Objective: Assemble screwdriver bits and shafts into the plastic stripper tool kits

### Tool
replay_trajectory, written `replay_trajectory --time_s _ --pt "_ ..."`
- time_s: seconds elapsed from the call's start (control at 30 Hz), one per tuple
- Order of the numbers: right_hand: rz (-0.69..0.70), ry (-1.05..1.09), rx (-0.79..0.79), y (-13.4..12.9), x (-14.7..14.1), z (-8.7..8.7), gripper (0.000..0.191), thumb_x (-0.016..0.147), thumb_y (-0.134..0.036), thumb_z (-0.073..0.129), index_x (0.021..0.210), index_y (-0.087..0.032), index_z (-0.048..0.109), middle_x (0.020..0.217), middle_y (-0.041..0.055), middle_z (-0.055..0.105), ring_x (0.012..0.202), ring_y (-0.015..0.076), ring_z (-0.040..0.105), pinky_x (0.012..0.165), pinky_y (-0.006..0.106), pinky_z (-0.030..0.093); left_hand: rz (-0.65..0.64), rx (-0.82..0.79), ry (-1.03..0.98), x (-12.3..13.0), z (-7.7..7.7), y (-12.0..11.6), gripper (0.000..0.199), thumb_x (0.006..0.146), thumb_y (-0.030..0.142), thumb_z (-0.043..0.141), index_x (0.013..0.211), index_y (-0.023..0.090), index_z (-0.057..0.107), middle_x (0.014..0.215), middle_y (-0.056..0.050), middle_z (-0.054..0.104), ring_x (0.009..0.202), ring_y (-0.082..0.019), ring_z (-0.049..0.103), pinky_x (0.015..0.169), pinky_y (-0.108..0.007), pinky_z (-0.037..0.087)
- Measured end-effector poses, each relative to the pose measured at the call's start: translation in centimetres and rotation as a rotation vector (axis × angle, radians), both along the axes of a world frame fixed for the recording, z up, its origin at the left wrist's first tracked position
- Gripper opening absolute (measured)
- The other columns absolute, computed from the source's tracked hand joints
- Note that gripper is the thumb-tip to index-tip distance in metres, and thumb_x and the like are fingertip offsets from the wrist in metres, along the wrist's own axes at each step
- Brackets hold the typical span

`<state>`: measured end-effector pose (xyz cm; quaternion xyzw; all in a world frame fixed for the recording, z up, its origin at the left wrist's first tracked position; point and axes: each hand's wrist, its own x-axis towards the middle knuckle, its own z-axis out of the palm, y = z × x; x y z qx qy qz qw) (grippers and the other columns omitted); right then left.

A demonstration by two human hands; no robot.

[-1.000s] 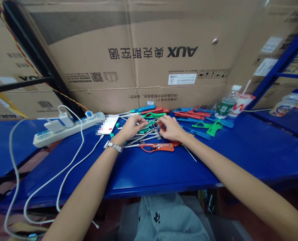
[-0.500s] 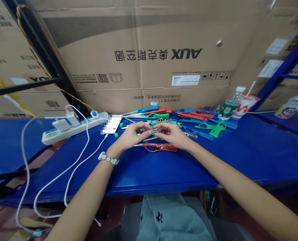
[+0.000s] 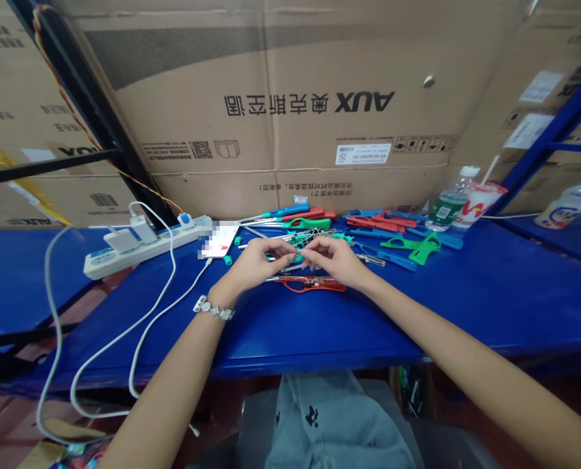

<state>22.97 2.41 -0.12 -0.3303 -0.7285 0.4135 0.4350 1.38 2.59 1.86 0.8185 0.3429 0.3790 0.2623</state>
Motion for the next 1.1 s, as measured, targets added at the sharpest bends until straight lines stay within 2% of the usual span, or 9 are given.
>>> replay_trajectory --time_s 0.17,0.33,0.5,0.67,0.87,1.1 --pt "-0.057 -0.032 -0.049 -0.06 -0.42 -0.14 0.036 0.086 -0.057 0.067 0.079 -0.022 0.062 0.066 0.0005 0.069 0.058 0.0134 0.059 0.062 0.031 0.050 0.009 0.048 0.063 0.68 0.01 -0.67 0.017 0.080 0.032 0.076 0.091 0.019 0.073 0.088 -0.005 0.075 0.078 -0.017 0.065 0.074 -0.031 0.054" --pt "-0.108 -0.077 0.005 -0.03 -0.49 -0.56 0.036 0.091 -0.054 0.063 0.078 -0.020 0.064 0.065 0.0010 0.068 0.054 0.0120 0.055 0.057 0.029 0.045 -0.026 -0.052 0.019 0.77 0.13 -0.70 0.019 0.085 0.027 0.071 0.101 0.019 0.069 0.080 -0.003 0.074 0.073 -0.016 0.068 0.071 -0.029 0.054" --pt "-0.063 -0.054 -0.005 0.14 -0.34 -0.68 0.029 0.089 -0.048 0.065 0.089 -0.019 0.065 0.072 0.0020 0.070 0.062 0.0148 0.061 0.062 0.031 0.047 -0.045 -0.049 0.020 0.53 0.15 -0.58 0.023 0.084 0.028 0.071 0.105 0.018 0.068 0.079 -0.002 0.073 0.072 -0.016 0.068 0.068 -0.028 0.053" --pt "-0.048 -0.005 -0.071 0.06 -0.46 -0.75 0.031 0.085 -0.049 0.070 0.088 -0.020 0.061 0.075 0.0024 0.072 0.064 0.0157 0.064 0.064 0.032 0.050 -0.034 -0.033 0.058 0.49 -0.10 -0.48 0.026 0.086 0.030 0.070 0.109 0.017 0.069 0.077 -0.002 0.072 0.071 -0.015 0.067 0.067 -0.027 0.052" --pt "-0.051 0.010 -0.070 0.18 -0.47 -0.93 0.027 0.084 -0.044 0.073 0.087 -0.022 0.057 0.071 -0.0010 0.069 0.066 0.0157 0.066 0.066 0.032 0.050 -0.014 -0.017 0.090 0.40 -0.19 -0.46 0.022 0.085 0.031 0.070 0.103 0.018 0.071 0.081 -0.003 0.072 0.074 -0.017 0.066 0.072 -0.030 0.052" --pt "-0.053 -0.004 -0.078 0.26 -0.42 -0.66 0.016 0.088 -0.034 0.069 0.089 -0.022 0.057 0.074 0.0001 0.071 0.070 0.0166 0.068 0.073 0.035 0.054 -0.036 -0.034 0.083 0.31 -0.07 -0.39 0.022 0.086 0.031 0.069 0.105 0.019 0.071 0.082 -0.004 0.074 0.075 -0.017 0.067 0.070 -0.029 0.052"
